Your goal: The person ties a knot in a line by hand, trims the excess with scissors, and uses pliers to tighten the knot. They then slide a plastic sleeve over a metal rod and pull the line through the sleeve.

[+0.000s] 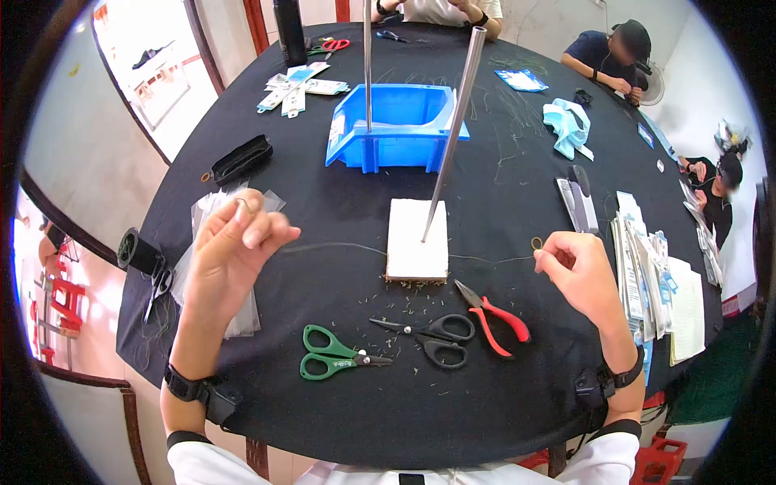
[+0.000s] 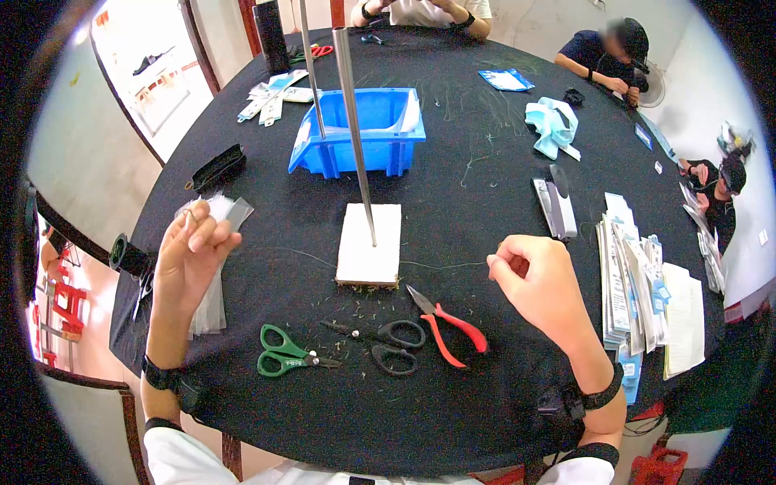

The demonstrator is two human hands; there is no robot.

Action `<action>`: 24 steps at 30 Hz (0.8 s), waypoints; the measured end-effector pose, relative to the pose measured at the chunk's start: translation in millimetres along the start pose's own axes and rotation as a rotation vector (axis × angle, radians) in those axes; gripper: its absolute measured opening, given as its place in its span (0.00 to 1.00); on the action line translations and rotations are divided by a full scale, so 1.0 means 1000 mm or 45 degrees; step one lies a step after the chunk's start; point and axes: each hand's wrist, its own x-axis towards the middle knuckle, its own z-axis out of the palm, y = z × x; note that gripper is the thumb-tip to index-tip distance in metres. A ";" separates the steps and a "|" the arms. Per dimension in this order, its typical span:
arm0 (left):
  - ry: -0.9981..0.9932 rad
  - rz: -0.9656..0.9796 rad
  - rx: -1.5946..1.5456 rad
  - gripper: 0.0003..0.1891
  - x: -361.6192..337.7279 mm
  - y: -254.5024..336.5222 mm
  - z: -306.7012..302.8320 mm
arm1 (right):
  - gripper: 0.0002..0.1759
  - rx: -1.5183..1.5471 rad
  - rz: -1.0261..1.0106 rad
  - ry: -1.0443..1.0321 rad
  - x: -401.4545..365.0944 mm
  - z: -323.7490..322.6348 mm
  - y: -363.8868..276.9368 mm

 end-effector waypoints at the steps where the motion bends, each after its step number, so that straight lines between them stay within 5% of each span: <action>1: 0.020 -0.022 -0.038 0.10 0.000 0.004 0.000 | 0.10 0.030 0.010 -0.025 0.000 -0.001 0.003; 7: -0.085 0.042 0.115 0.08 0.002 0.015 -0.004 | 0.10 0.199 0.127 -0.137 0.005 -0.006 0.013; 12: -0.317 -0.216 0.785 0.05 -0.015 0.006 0.052 | 0.10 0.505 0.071 -0.318 -0.011 -0.001 -0.030; 14: -0.641 0.096 0.950 0.03 -0.015 -0.009 0.072 | 0.10 0.634 0.059 -0.446 -0.020 0.009 -0.048; 24: -0.524 -0.143 0.873 0.04 -0.024 -0.031 0.088 | 0.11 0.728 -0.037 -0.592 -0.028 0.029 -0.069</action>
